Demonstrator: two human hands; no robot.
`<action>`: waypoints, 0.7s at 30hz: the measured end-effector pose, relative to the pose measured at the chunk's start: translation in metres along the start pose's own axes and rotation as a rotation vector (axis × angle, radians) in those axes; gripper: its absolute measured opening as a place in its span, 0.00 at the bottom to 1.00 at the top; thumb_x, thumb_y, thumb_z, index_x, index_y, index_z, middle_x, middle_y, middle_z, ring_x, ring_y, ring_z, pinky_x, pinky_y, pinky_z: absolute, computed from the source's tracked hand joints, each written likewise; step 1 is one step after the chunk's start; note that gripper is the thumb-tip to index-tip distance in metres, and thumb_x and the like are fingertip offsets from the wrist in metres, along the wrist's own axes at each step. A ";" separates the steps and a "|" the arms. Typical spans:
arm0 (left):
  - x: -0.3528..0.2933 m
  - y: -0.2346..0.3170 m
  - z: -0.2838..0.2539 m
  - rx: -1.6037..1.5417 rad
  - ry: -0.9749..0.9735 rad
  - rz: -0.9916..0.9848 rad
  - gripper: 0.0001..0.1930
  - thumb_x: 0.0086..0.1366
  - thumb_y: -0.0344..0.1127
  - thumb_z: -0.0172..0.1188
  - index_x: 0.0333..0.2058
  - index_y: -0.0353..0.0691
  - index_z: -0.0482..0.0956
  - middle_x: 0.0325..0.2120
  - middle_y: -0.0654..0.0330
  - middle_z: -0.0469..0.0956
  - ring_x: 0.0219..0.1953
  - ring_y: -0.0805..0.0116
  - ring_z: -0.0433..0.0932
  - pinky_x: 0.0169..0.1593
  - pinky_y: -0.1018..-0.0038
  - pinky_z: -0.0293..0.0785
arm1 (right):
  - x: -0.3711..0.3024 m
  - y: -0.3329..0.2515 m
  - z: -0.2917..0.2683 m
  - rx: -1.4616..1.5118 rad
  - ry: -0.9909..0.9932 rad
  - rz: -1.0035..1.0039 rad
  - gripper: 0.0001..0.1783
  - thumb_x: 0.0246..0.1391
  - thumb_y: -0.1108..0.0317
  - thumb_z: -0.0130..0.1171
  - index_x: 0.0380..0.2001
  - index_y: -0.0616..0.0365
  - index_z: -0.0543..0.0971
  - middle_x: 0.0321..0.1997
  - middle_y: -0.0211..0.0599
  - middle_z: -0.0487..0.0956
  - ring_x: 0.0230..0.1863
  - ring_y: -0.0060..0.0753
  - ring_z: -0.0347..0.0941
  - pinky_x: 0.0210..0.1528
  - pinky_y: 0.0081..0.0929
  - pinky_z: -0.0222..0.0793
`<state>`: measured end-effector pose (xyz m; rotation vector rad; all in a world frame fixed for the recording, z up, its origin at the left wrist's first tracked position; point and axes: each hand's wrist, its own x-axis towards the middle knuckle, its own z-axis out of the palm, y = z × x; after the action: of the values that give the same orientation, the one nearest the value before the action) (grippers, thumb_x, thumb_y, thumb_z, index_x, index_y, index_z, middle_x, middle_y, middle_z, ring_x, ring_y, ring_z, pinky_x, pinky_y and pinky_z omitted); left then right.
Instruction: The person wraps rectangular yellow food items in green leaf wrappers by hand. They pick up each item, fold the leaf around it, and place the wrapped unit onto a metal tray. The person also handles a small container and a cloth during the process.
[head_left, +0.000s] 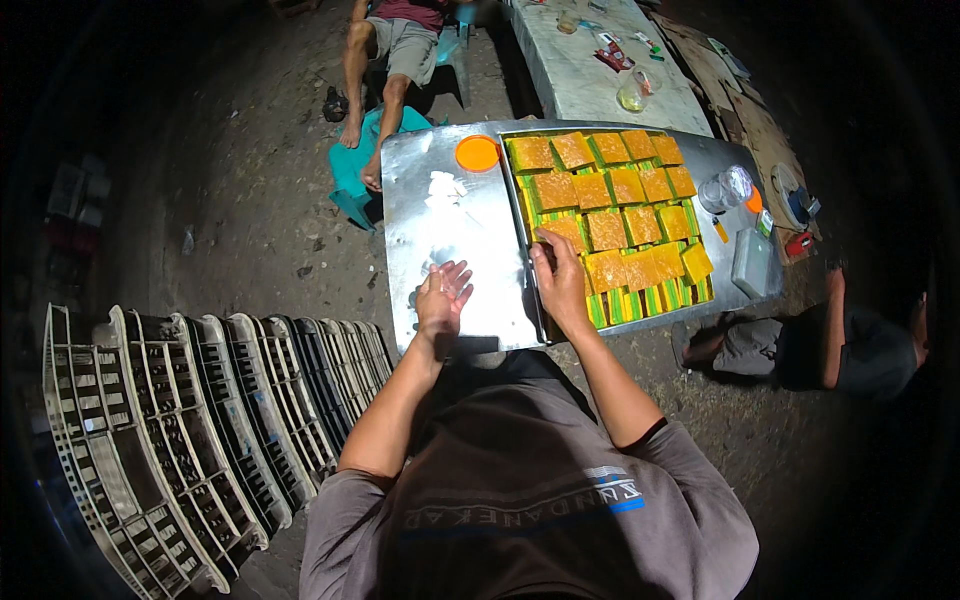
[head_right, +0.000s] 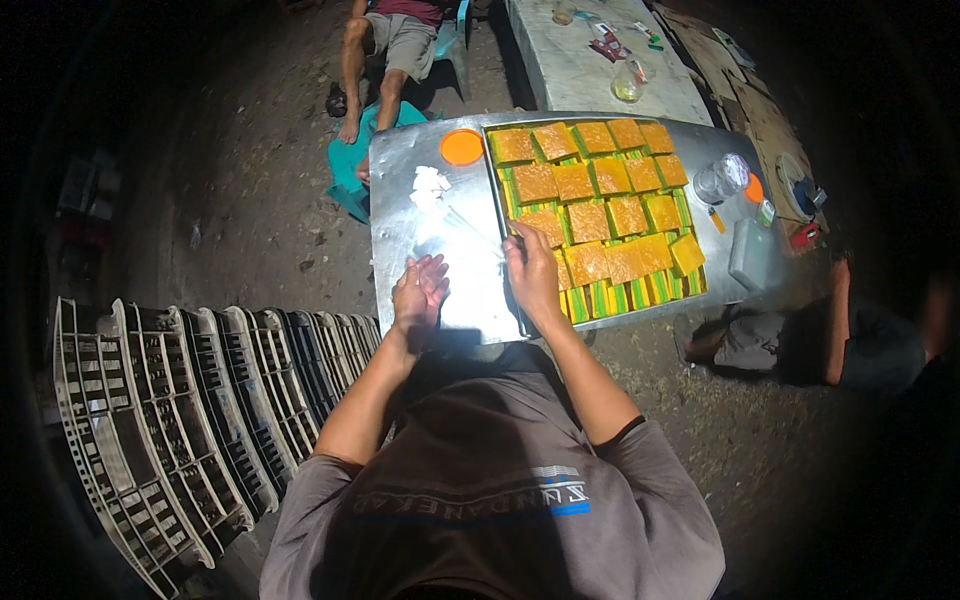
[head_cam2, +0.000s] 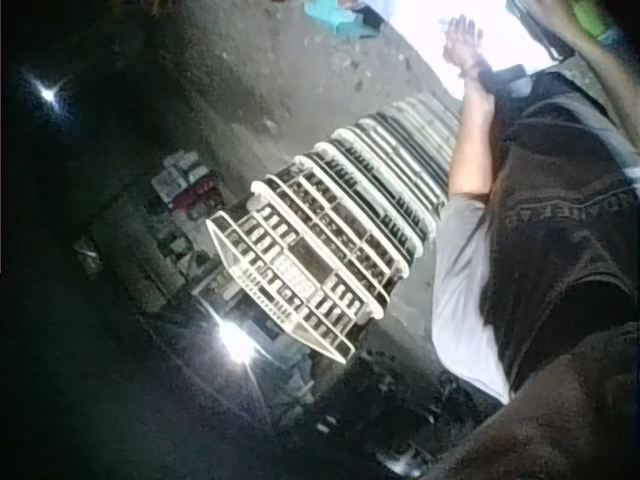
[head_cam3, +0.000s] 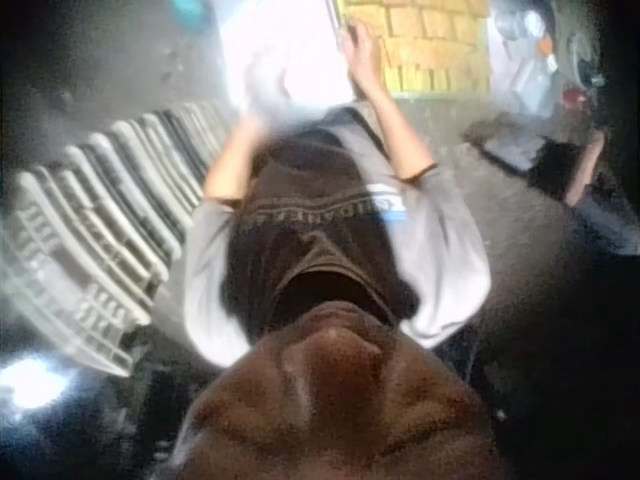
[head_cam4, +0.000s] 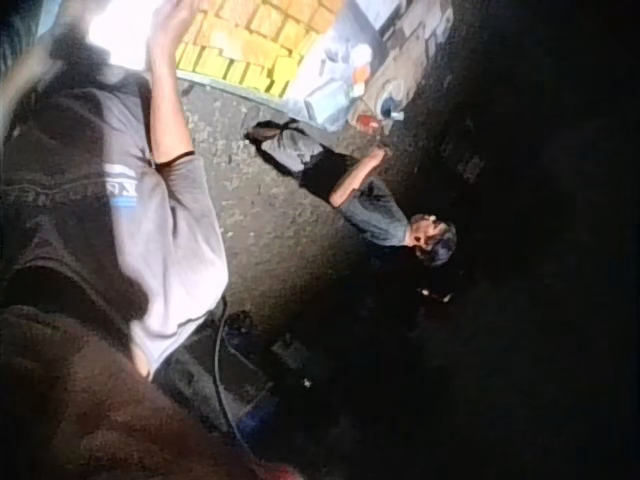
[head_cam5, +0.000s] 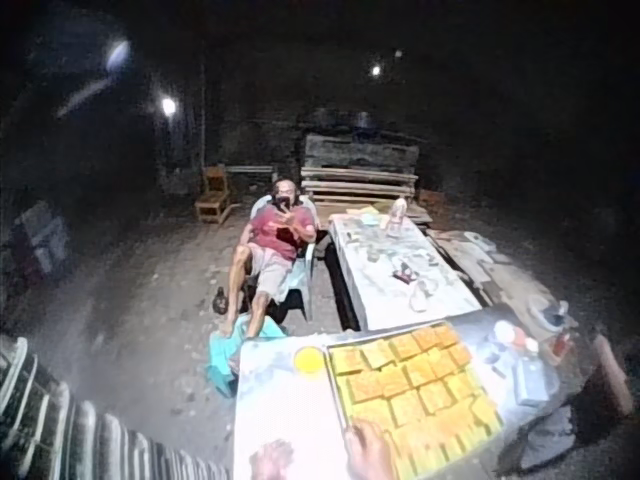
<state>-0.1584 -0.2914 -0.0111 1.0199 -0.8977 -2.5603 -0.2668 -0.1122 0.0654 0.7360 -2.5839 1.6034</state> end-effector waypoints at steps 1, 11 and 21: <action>-0.002 0.004 0.005 0.054 -0.022 0.018 0.22 0.75 0.52 0.49 0.51 0.37 0.72 0.49 0.52 0.80 0.49 0.61 0.79 0.53 0.64 0.74 | 0.002 -0.013 -0.001 0.105 -0.094 0.082 0.22 0.64 0.69 0.58 0.59 0.63 0.72 0.57 0.53 0.75 0.55 0.48 0.75 0.56 0.38 0.72; -0.015 0.032 0.037 0.308 0.018 0.297 0.18 0.65 0.42 0.68 0.27 0.45 0.65 0.17 0.66 0.71 0.15 0.82 0.64 0.16 0.82 0.58 | 0.018 0.011 0.020 0.429 -0.564 0.334 0.20 0.57 0.69 0.67 0.53 0.60 0.79 0.39 0.30 0.81 0.36 0.16 0.74 0.40 0.17 0.72; 0.004 0.018 0.030 0.327 0.136 0.285 0.19 0.67 0.41 0.66 0.25 0.46 0.63 0.16 0.68 0.68 0.15 0.81 0.63 0.16 0.81 0.59 | 0.012 -0.006 0.027 0.408 -0.435 0.199 0.09 0.62 0.67 0.64 0.38 0.61 0.78 0.41 0.31 0.79 0.41 0.21 0.75 0.42 0.20 0.71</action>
<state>-0.1823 -0.2938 0.0153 1.0467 -1.3451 -2.1273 -0.2686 -0.1415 0.0606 0.9703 -2.7034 2.3071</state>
